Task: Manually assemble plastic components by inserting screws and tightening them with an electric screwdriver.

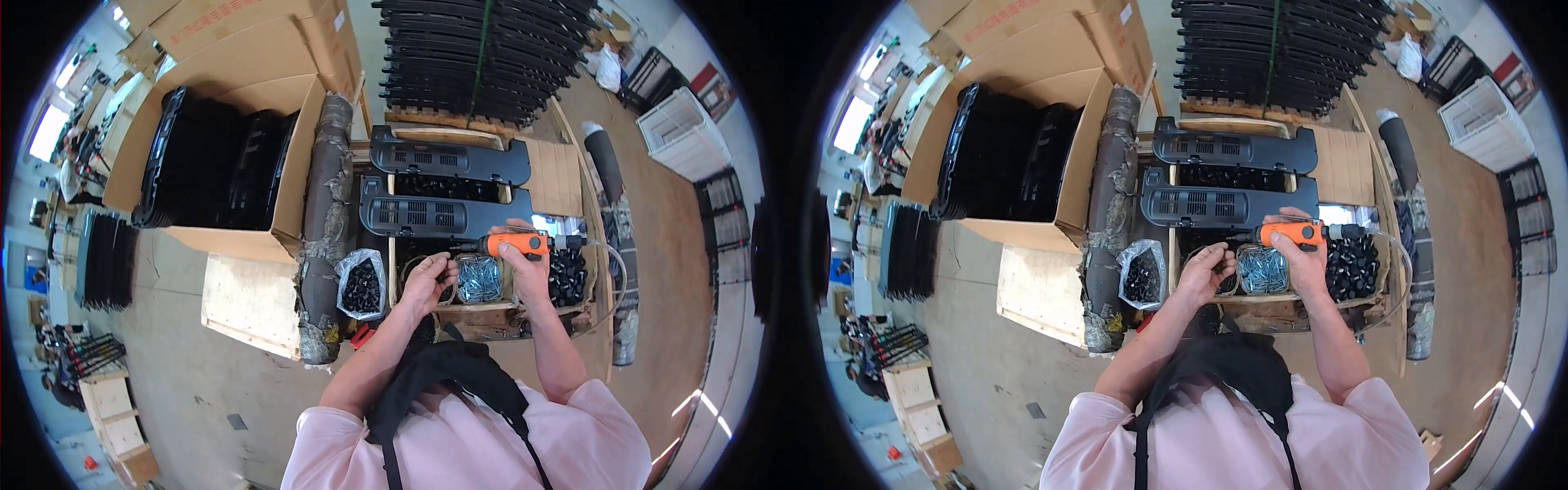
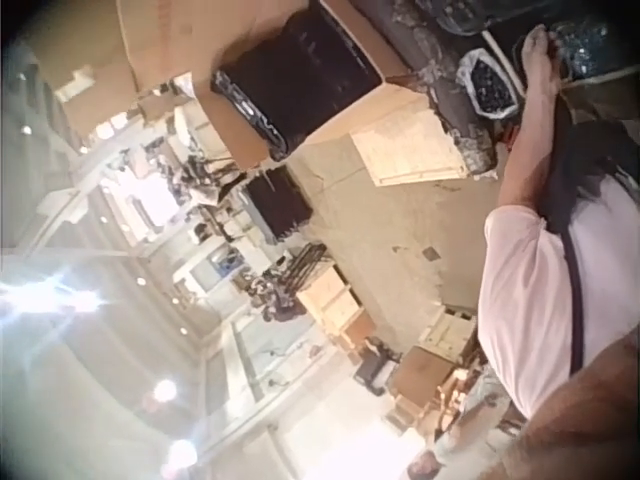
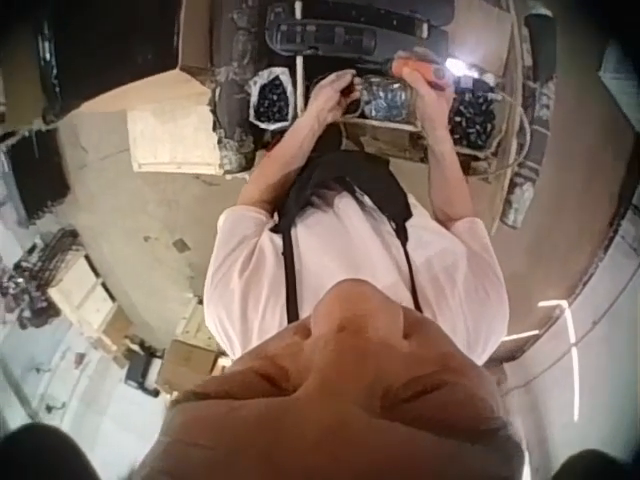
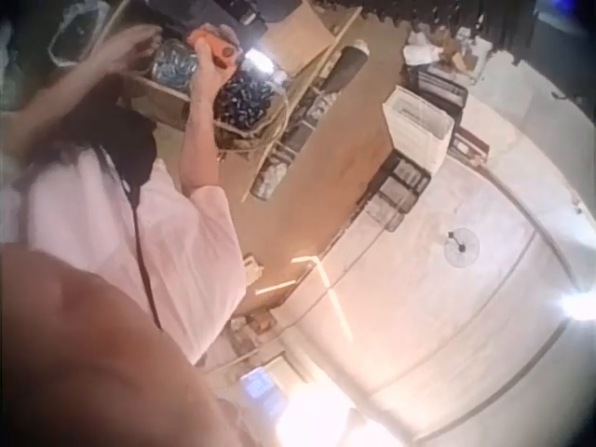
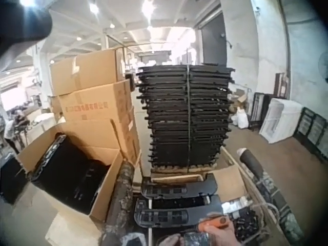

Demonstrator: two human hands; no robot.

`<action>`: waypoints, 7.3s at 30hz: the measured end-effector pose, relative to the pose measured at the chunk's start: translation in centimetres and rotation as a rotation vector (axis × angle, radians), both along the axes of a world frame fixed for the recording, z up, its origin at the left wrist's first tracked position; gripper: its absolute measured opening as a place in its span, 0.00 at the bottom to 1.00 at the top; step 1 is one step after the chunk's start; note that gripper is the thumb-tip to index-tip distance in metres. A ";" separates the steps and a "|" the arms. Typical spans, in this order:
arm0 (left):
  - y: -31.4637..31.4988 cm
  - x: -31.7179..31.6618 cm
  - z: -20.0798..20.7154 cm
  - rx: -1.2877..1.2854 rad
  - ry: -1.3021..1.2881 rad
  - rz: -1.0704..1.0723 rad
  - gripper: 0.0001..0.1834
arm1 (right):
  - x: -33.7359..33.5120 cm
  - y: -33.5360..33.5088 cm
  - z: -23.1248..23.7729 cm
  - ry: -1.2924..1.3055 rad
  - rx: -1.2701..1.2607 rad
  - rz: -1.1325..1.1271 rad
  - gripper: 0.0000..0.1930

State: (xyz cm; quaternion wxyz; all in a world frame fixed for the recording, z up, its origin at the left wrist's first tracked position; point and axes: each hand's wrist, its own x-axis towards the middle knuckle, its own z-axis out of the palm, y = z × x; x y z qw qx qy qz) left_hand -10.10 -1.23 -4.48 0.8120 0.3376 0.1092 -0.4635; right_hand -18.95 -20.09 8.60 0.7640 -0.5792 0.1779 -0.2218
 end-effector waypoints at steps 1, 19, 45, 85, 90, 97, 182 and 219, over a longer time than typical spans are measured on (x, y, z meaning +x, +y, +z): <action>-0.6 0.0 0.7 0.012 -0.003 -0.023 0.11 | -0.3 -0.3 -0.1 -0.003 0.012 -0.023 0.26; -4.6 -0.6 2.5 0.042 0.181 0.063 0.14 | -3.6 -2.5 -1.0 -0.013 0.086 -0.060 0.26; -13.8 1.5 4.7 0.064 0.292 0.104 0.15 | -1.5 -6.8 -0.8 -0.053 0.050 -0.236 0.25; -16.2 15.8 -3.1 0.479 -0.035 0.105 0.18 | 5.1 -16.1 -1.4 0.054 -0.268 -0.261 0.26; -13.3 13.0 -2.9 0.459 0.031 0.133 0.19 | 4.4 -15.9 -1.3 0.132 -0.317 -0.205 0.27; -15.7 10.9 -3.3 0.383 0.201 -0.010 0.20 | 5.3 -15.5 -2.3 0.162 -0.381 -0.141 0.26; -16.4 7.3 0.0 0.105 0.113 -0.089 0.11 | 4.1 -12.3 -0.3 0.088 -0.240 -0.121 0.28; -18.6 4.6 1.2 0.044 0.311 0.026 0.16 | 4.5 -11.6 -1.5 0.093 -0.232 -0.162 0.27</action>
